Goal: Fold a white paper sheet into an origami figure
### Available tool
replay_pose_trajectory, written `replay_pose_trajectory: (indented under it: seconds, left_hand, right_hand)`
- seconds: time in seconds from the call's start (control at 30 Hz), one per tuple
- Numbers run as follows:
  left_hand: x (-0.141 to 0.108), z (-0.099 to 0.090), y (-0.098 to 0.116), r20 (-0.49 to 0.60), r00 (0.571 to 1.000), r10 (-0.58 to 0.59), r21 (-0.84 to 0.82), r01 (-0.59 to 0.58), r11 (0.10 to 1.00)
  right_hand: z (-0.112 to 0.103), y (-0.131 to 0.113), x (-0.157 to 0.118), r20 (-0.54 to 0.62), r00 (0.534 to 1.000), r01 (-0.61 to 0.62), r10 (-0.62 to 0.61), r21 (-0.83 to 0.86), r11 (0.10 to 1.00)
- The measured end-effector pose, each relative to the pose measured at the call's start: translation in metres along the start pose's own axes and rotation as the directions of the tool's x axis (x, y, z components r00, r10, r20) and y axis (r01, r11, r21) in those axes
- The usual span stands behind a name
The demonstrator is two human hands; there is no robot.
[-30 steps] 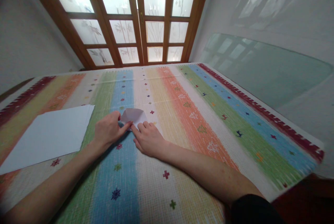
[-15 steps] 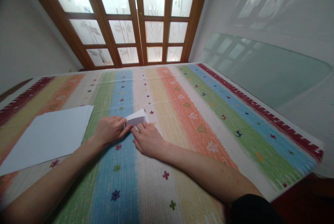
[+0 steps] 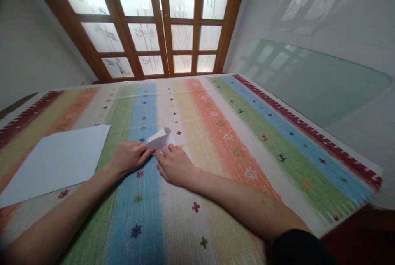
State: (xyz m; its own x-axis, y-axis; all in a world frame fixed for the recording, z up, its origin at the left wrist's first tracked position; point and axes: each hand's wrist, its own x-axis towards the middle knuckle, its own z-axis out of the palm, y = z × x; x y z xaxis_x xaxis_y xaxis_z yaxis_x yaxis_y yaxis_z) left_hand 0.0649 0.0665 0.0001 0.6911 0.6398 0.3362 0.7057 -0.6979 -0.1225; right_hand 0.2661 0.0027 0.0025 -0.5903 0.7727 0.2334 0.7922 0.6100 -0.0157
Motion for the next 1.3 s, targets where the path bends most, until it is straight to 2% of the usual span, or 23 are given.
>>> replay_pose_trajectory:
  seconds: [0.13, 0.23, 0.3, 0.37, 0.43, 0.5, 0.57, 0.63, 0.73, 0.8, 0.87, 0.9, 1.0, 1.07, 1.17, 1.3]
  left_hand:
    - [-0.001, 0.0, 0.001, 0.097, 0.995, -0.005, -0.007, 0.006, 1.0]
    - [0.0, 0.001, 0.002, 0.142, 0.988, -0.051, -0.002, 0.052, 0.999]
    - [0.0, -0.001, 0.002, 0.149, 0.985, -0.091, 0.022, 0.089, 0.996]
    - [-0.005, -0.005, 0.003, 0.103, 0.989, -0.108, 0.067, 0.101, 0.993]
    - [-0.013, -0.01, 0.006, 0.012, 0.998, -0.056, 0.109, 0.054, 0.993]
    - [-0.022, -0.014, 0.01, -0.069, 0.994, 0.088, 0.095, -0.082, 0.992]
    - [-0.031, -0.016, 0.015, -0.104, 0.969, 0.224, 0.028, -0.222, 0.975]
    - [-0.035, -0.015, 0.018, -0.074, 0.968, 0.242, -0.038, -0.245, 0.969]
    - [-0.036, -0.014, 0.018, 0.058, 0.982, 0.181, -0.098, -0.175, 0.98]
    - [-0.034, -0.013, 0.016, 0.134, 0.974, 0.185, -0.105, -0.171, 0.98]
    - [-0.031, -0.014, 0.014, 0.179, 0.962, 0.206, -0.091, -0.192, 0.977]
    - [-0.03, -0.015, 0.013, 0.192, 0.958, 0.213, -0.083, -0.201, 0.976]
    - [-0.028, -0.017, 0.009, 0.199, 0.955, 0.22, -0.086, -0.207, 0.975]
    - [-0.027, -0.017, 0.006, 0.197, 0.953, 0.229, -0.087, -0.216, 0.973]
    - [-0.027, -0.017, 0.002, 0.204, 0.948, 0.246, -0.048, -0.241, 0.969]
    - [-0.028, -0.018, -0.002, 0.171, 0.961, 0.218, -0.029, -0.217, 0.976]
  right_hand:
    - [0.001, 0.0, 0.0, 0.008, 1.0, 0.01, -0.01, 0.028, 1.0]
    - [0.001, 0.001, -0.001, 0.008, 1.0, 0.018, -0.019, 0.044, 0.999]
    - [0.0, 0.002, -0.001, 0.005, 1.0, 0.021, -0.021, 0.048, 0.999]
    - [-0.001, 0.003, -0.002, 0.004, 1.0, 0.02, -0.021, 0.054, 0.998]
    - [-0.003, 0.002, -0.003, 0.01, 1.0, 0.016, -0.016, 0.075, 0.997]
    - [-0.004, 0.002, -0.005, 0.02, 1.0, 0.018, -0.02, 0.114, 0.993]
    - [-0.004, 0.0, -0.006, 0.025, 0.999, 0.023, -0.027, 0.152, 0.988]
    - [-0.004, 0.001, -0.008, 0.018, 0.999, 0.036, -0.04, 0.174, 0.984]
    - [-0.006, 0.013, -0.008, -0.019, 0.992, 0.126, -0.125, 0.186, 0.974]
    - [-0.009, 0.03, -0.007, -0.09, 0.973, 0.226, -0.214, 0.162, 0.961]
    - [-0.012, 0.051, -0.003, -0.188, 0.954, 0.246, -0.233, 0.053, 0.968]
    - [-0.012, 0.062, -0.001, -0.192, 0.941, 0.284, -0.28, -0.007, 0.959]
    - [-0.01, 0.088, 0.008, -0.086, 0.914, 0.385, -0.396, -0.119, 0.915]
    - [-0.006, 0.098, 0.013, -0.029, 0.902, 0.424, -0.432, -0.143, 0.894]
    - [0.0, 0.099, 0.017, -0.022, 0.871, 0.481, -0.491, -0.166, 0.861]
    - [0.001, 0.079, 0.016, -0.039, 0.818, 0.555, -0.573, -0.205, 0.806]
